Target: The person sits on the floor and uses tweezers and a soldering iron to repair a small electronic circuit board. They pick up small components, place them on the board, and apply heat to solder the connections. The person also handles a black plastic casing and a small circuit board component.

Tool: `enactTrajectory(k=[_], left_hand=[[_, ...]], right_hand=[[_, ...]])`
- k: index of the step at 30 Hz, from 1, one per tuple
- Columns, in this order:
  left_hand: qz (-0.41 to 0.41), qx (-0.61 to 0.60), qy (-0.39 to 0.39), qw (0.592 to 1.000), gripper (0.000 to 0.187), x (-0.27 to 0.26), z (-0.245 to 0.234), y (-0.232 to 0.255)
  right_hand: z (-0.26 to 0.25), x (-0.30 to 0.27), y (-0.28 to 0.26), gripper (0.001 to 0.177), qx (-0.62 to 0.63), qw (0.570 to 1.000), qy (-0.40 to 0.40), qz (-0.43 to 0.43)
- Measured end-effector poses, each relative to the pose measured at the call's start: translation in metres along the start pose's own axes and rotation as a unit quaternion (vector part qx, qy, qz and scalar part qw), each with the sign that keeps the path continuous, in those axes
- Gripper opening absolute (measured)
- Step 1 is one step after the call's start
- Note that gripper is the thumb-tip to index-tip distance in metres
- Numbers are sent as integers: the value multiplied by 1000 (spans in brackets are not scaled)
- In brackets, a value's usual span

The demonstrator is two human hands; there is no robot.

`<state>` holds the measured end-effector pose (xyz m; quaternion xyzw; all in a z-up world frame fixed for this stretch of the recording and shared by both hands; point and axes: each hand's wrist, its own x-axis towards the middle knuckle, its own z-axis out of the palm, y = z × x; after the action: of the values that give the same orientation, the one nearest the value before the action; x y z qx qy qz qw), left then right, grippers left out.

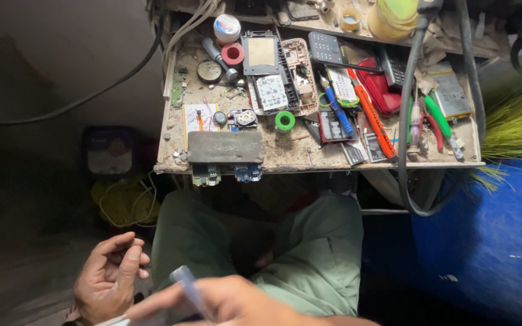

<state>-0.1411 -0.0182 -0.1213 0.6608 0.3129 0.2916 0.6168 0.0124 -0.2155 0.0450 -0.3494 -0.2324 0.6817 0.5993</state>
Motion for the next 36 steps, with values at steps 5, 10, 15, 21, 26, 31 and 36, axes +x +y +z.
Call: enactTrajectory(k=[5, 10, 15, 21, 26, 31, 36], left_hand=[[-36, 25, -8, 999, 30, 2, -1, -9], [-35, 3, -13, 999, 30, 4, 7, -10], [-51, 13, -19, 998, 30, 3, 14, -3], [-57, 26, 3, 998, 30, 2, 14, -8], [-48, 15, 0, 999, 31, -1, 8, -24], [-53, -4, -15, 998, 33, -3, 12, -28], [-62, 49, -30, 996, 32, -9, 28, -12]], right_hand=[[-15, -59, -53, 45, 32, 947, 316, -42], [-76, -97, -98, 45, -25, 821, 493, -286], [-146, -99, -134, 36, -46, 809, 449, -376], [-192, -82, -145, 35, -41, 785, 475, -396], [-221, -71, -141, 38, -100, 743, 516, -414], [-229, -62, -136, 40, -226, 695, 571, -374], [-211, -59, -132, 38, -522, 518, 631, -246]])
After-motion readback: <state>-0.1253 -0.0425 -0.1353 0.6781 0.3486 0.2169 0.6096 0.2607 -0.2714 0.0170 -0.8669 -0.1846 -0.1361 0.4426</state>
